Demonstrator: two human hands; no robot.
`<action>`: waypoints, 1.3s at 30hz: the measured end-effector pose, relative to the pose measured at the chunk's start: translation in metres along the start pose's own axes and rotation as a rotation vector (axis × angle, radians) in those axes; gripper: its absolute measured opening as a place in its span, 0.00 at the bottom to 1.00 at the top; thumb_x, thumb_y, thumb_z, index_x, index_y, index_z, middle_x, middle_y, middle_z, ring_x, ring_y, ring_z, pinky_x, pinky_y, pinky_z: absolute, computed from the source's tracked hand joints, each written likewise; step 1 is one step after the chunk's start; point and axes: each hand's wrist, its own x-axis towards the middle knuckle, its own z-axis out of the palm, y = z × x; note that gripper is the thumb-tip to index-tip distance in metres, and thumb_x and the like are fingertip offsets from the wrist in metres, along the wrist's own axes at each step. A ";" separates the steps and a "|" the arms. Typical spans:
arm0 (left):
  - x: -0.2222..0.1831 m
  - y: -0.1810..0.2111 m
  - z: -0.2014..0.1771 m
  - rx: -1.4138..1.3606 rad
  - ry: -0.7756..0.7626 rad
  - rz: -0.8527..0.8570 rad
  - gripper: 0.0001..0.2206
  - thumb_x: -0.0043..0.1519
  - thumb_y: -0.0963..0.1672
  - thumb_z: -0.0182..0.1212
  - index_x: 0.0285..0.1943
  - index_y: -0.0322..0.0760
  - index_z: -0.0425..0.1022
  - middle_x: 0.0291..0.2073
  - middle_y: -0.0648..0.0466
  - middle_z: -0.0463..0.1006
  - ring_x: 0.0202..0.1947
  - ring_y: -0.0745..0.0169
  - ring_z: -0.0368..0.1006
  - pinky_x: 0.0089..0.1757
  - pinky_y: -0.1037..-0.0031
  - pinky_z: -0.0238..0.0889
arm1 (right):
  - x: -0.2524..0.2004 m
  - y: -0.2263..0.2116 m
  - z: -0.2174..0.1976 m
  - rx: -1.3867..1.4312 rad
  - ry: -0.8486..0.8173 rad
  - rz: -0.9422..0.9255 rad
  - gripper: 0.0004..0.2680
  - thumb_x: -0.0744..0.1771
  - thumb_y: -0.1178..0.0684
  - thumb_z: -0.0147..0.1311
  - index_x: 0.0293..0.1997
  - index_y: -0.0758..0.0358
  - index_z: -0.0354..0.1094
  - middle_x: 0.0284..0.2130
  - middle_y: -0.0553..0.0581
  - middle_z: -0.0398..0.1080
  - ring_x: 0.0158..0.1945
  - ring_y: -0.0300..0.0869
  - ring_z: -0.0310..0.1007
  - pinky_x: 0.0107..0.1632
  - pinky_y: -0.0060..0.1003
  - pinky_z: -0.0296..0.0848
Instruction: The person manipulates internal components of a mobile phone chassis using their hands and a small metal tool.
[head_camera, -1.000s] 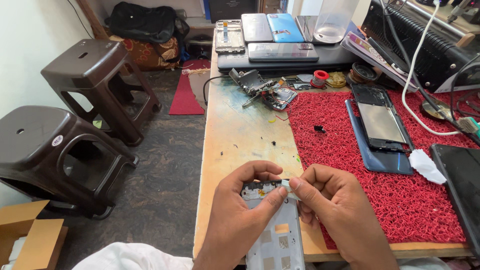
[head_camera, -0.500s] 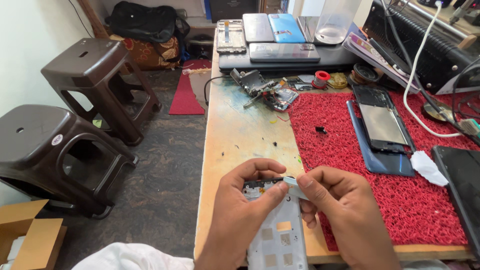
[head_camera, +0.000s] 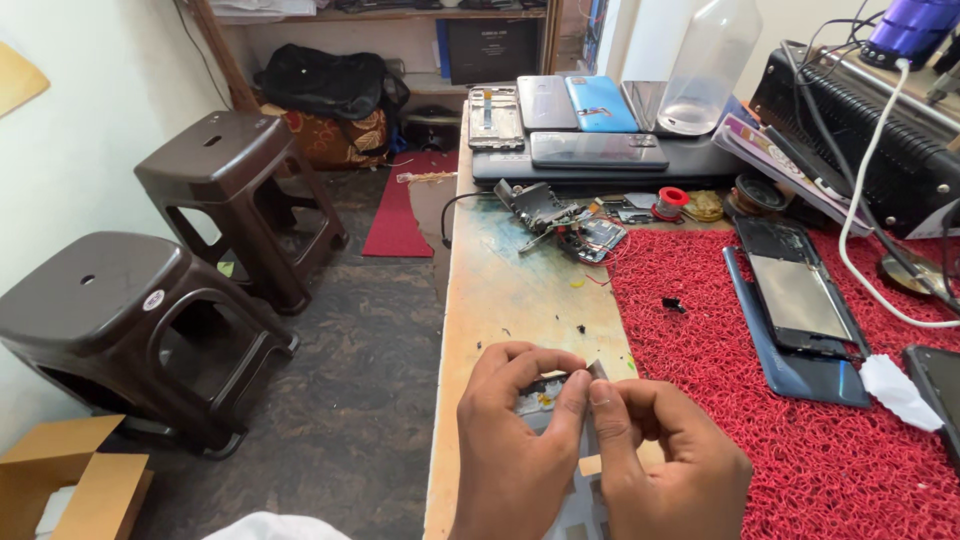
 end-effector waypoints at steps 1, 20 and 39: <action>0.001 0.002 -0.003 0.021 -0.017 0.047 0.06 0.52 0.40 0.68 0.38 0.36 0.84 0.35 0.51 0.78 0.37 0.58 0.79 0.38 0.71 0.72 | -0.001 -0.004 0.000 -0.022 0.017 -0.054 0.05 0.63 0.55 0.64 0.33 0.66 0.78 0.20 0.54 0.78 0.25 0.34 0.77 0.32 0.31 0.74; 0.048 0.046 -0.042 0.410 -0.609 0.188 0.10 0.51 0.40 0.69 0.42 0.38 0.85 0.35 0.51 0.79 0.36 0.56 0.78 0.38 0.67 0.72 | -0.006 -0.008 -0.003 -0.001 0.052 -0.189 0.04 0.64 0.55 0.61 0.34 0.65 0.76 0.22 0.55 0.76 0.26 0.36 0.79 0.33 0.34 0.74; 0.026 0.022 -0.015 0.535 -0.443 -0.035 0.09 0.54 0.45 0.70 0.41 0.40 0.86 0.38 0.52 0.80 0.33 0.56 0.80 0.38 0.68 0.72 | 0.045 0.016 -0.112 -0.364 -0.050 -0.113 0.12 0.61 0.45 0.66 0.43 0.58 0.79 0.36 0.54 0.81 0.34 0.41 0.78 0.36 0.38 0.75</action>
